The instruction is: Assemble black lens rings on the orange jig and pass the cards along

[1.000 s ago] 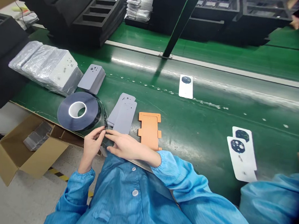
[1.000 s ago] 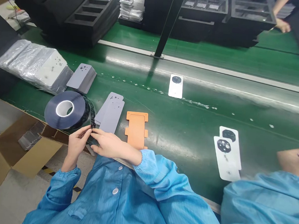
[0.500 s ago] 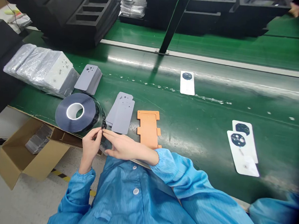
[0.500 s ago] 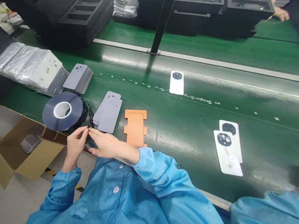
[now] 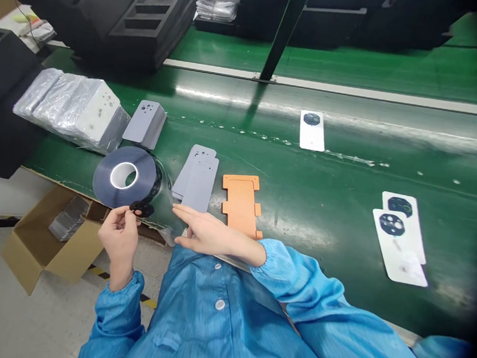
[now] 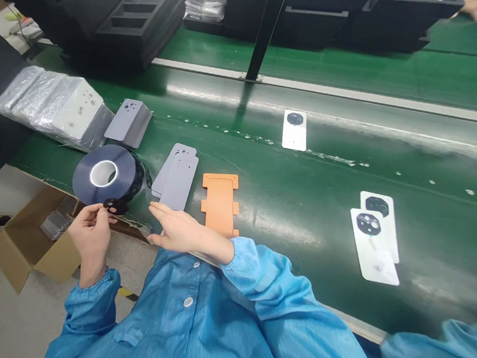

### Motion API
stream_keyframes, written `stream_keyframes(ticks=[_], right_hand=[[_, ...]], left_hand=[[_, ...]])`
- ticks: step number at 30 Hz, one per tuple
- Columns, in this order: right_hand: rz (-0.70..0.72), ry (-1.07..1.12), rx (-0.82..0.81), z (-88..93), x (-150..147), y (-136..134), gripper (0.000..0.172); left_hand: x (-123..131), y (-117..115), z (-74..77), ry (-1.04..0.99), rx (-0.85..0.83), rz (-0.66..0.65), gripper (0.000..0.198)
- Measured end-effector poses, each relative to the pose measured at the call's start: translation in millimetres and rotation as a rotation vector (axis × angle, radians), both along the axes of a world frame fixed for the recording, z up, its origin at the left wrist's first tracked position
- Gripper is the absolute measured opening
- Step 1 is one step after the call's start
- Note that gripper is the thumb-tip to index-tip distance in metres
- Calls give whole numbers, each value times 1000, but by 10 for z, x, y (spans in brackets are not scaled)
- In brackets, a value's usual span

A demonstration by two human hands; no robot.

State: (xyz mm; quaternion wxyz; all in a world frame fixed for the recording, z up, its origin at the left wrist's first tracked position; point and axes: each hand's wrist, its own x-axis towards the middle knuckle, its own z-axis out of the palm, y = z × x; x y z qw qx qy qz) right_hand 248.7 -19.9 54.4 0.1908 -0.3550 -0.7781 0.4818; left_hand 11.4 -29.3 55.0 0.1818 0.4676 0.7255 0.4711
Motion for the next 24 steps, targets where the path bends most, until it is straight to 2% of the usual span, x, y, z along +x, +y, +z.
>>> stream_keyframes(ticks=[2, 3, 5, 7, 10, 14, 16, 19, 21, 24], right_hand=[[-52, 108, -72, 22, 32, -8, 62], [-122, 158, -117, 38, 63, -5, 52], [-327, 233, -200, 69, 164, 16, 36], [-498, 286, -261, 86, 317, 44, 34], [-593, 347, -289, 76, 593, 36, 37], [-694, 328, -224, 13, 905, -95, 30], [-757, 293, -194, -39, 1029, -155, 28], [-900, 247, -185, -164, 1202, -163, 30], [-989, 227, -201, -274, 1305, -114, 34], [-1046, 196, -207, -433, 1406, -11, 39]], left_hand=[[98, -15, 104, -51, -8, -82, 23], [167, -20, 145, -72, -9, -127, 24], [329, -24, 198, -96, -13, -214, 25], [502, -21, 206, -120, -36, -325, 25], [754, -5, 140, -165, -111, -532, 25], [1061, 40, -6, -203, -197, -729, 23], [1188, 67, -71, -205, -217, -778, 24], [1336, 81, -147, -129, -197, -776, 28], [1422, 51, -192, -34, -143, -795, 29], [1556, -51, -273, 87, -33, -877, 31]])
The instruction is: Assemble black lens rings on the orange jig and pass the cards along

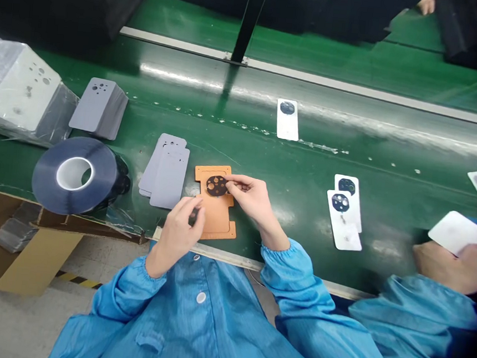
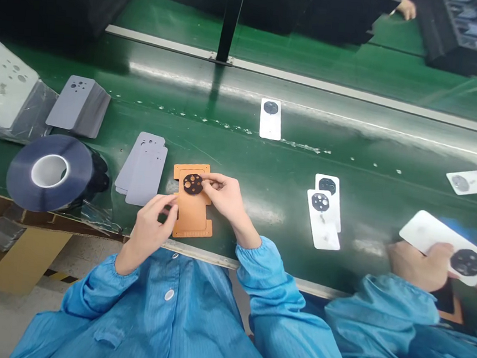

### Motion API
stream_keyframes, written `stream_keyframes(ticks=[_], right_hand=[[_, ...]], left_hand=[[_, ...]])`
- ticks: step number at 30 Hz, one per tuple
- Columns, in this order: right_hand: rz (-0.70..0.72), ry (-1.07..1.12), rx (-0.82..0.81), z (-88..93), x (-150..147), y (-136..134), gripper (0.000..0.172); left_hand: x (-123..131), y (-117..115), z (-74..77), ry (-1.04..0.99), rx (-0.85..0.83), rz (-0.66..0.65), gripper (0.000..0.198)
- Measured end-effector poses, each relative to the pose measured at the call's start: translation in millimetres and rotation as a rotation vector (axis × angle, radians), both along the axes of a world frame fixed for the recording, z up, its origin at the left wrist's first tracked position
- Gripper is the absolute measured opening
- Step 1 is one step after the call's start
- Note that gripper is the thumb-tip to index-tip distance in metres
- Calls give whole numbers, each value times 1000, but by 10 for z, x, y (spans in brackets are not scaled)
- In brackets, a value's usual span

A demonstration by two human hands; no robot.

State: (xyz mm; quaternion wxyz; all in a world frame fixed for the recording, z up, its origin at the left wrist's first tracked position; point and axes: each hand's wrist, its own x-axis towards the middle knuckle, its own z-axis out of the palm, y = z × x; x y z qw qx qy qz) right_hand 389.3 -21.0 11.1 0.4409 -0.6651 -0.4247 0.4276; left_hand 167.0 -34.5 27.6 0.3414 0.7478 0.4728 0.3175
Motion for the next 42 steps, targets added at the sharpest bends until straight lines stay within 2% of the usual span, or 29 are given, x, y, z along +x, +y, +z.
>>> stream_keyframes(ticks=[3, 5, 7, 10, 17, 29, 33, 38, 42], right_hand=[[2, -23, 0, -95, 15, 80, 41], [11, -31, -5, -115, -5, 111, 41], [16, -48, -11, -111, -29, 126, 40], [11, -93, -21, -88, -51, 134, 40], [-2, -119, -22, -93, -39, 126, 39], [-18, -164, 10, -104, -62, 115, 34], [-18, -199, 20, -112, -75, 109, 33], [-31, -272, 129, -157, -60, 111, 25], [-32, -241, 125, -218, -8, 122, 24]], left_hand=[[122, -100, -126, 46, 89, -44, 48], [166, -119, -222, 79, 96, -45, 63], [167, -90, -299, 103, 80, -33, 69], [106, 13, -340, 112, 52, -8, 65], [21, 208, -284, 111, 76, -20, 50], [75, 256, -329, 277, 268, -120, 48], [93, 269, -340, 305, 293, -122, 48], [103, 274, -363, 314, 275, -123, 47], [99, 273, -346, 320, 270, -128, 47]])
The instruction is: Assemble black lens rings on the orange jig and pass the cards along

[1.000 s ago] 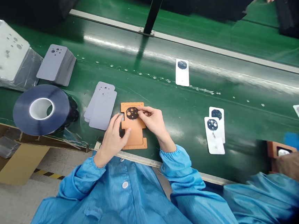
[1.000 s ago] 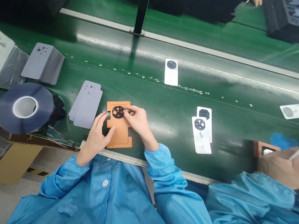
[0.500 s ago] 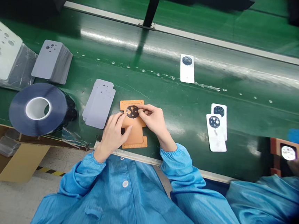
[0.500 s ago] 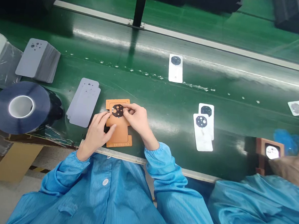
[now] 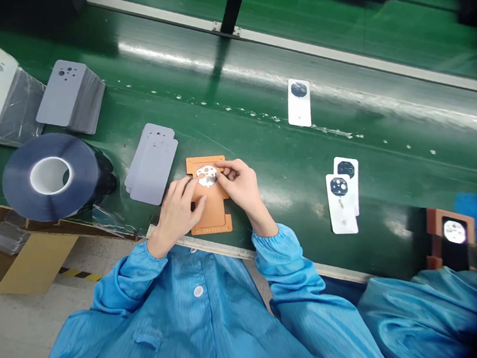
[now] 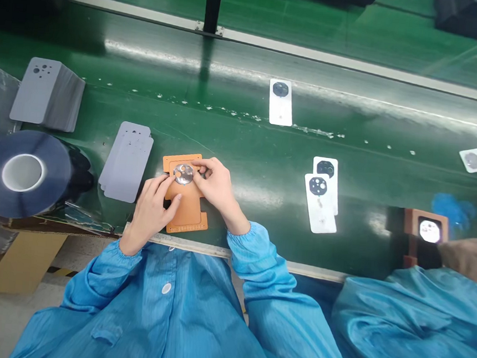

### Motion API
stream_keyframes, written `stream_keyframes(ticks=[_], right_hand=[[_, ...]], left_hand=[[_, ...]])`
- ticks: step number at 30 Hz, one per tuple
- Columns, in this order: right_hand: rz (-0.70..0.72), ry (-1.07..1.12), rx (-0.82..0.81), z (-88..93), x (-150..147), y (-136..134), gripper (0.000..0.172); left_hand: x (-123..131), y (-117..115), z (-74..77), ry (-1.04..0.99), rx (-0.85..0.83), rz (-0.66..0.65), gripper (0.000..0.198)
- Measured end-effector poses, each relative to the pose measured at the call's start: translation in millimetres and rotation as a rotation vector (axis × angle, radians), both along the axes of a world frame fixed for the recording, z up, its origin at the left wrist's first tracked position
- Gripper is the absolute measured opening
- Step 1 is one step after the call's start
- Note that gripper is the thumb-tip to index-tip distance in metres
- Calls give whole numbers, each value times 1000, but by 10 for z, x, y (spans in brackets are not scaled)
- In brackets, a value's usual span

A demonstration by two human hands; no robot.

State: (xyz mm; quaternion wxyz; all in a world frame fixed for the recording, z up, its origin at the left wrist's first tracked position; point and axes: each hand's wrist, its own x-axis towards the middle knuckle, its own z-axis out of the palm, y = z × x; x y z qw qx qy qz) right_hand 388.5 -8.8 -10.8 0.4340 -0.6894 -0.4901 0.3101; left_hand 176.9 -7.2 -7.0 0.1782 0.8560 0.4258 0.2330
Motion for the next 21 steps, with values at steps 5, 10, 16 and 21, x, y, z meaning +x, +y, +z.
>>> stream_keyframes(ticks=[5, 10, 16, 21], right_hand=[[-6, 132, -88, -39, 56, 29, 31], [0, 316, -149, 6, 84, 75, 33], [-33, 310, -119, 9, 138, 64, 26], [-33, 277, -96, -31, 154, 37, 26]], left_hand=[[0, 0, 28, 15, -4, -3, 47], [3, -5, 38, 21, -9, 8, 46], [-47, -73, 10, 30, -11, 8, 53], [-73, -114, -58, -23, -26, 5, 59]])
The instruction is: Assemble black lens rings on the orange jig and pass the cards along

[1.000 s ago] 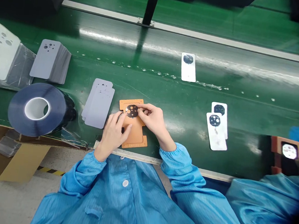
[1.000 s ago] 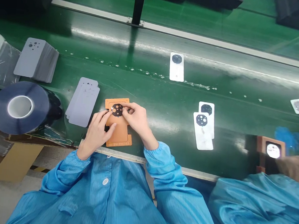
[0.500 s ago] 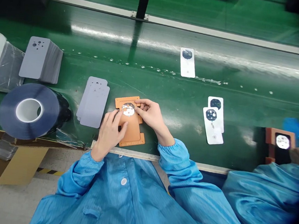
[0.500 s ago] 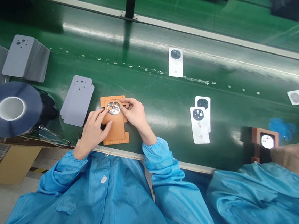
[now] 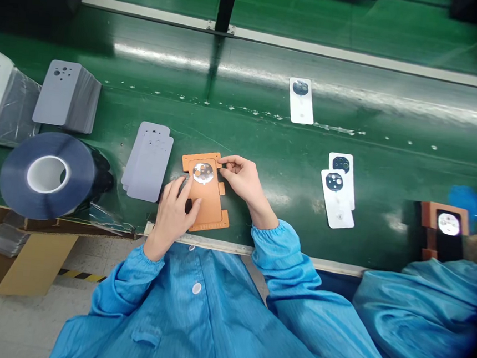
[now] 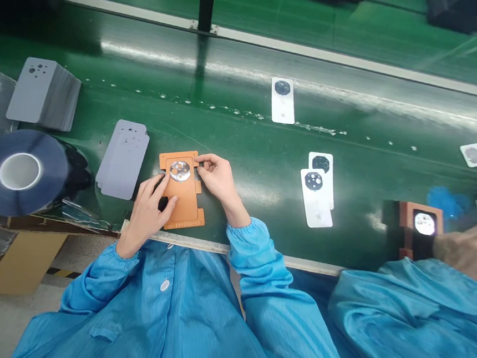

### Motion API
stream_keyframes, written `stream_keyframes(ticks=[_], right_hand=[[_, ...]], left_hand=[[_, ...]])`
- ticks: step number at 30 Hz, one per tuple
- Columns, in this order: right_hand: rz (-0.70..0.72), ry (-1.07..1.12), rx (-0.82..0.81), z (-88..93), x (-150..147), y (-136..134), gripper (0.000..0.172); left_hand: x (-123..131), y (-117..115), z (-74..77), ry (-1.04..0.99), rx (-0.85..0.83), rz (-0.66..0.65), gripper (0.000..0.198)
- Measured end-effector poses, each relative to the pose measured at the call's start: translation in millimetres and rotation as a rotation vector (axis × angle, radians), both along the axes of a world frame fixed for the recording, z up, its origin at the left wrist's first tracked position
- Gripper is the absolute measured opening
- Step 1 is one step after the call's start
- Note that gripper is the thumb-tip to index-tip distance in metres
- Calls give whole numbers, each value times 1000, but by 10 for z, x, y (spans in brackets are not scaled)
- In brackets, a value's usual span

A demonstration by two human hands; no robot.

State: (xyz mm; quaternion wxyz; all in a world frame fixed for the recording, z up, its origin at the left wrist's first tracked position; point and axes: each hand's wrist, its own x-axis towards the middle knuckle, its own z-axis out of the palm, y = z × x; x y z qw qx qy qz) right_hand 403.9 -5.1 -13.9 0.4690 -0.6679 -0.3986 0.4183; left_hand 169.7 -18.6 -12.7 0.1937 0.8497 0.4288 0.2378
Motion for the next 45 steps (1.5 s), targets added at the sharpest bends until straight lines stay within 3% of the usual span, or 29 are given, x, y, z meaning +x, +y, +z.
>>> stream_keyframes(ticks=[3, 7, 10, 13, 16, 19, 22, 28, 32, 34, 36, 39, 42, 45], right_hand=[[-2, -3, -1, 1, 0, -8, 26], [-3, 25, 0, 38, -29, -26, 27], [-8, 70, 10, 76, -75, -35, 28], [-17, 85, 19, 106, -117, -37, 29], [-19, 76, 18, 123, -140, -37, 30], [-12, 79, 12, 147, -155, -47, 31], [-12, 89, 15, 214, -182, -74, 31], [112, 284, 84, 432, -283, -119, 65], [110, 251, 161, 544, -262, -122, 81], [143, 230, 145, 574, -205, -132, 87], [213, 228, 128, 582, -141, -150, 85], [312, 173, 122, 562, -74, -178, 70], [391, 57, 147, 541, -52, -192, 56], [431, -70, 178, 541, -41, -185, 50]], left_hand=[[-48, -71, 75, -107, -12, 5, 52], [-250, -237, 344, -315, -76, 133, 18], [-447, -280, 475, -463, -436, 345, 39], [-570, -200, 450, -623, -916, 450, 59], [-585, -85, 375, -836, -1076, 523, 66], [-549, -37, 369, -954, -1005, 576, 56], [-509, -84, 416, -945, -960, 542, 49], [-333, -330, 423, -764, -995, 300, 45], [-231, -437, 355, -568, -983, 168, 39], [-244, -449, 314, -482, -795, 190, 37], [-283, -435, 276, -371, -494, 190, 52], [-325, -393, 238, -183, -95, 7, 78], [-302, -366, 211, -18, 85, -212, 90], [-251, -368, 174, 121, 114, -319, 84]])
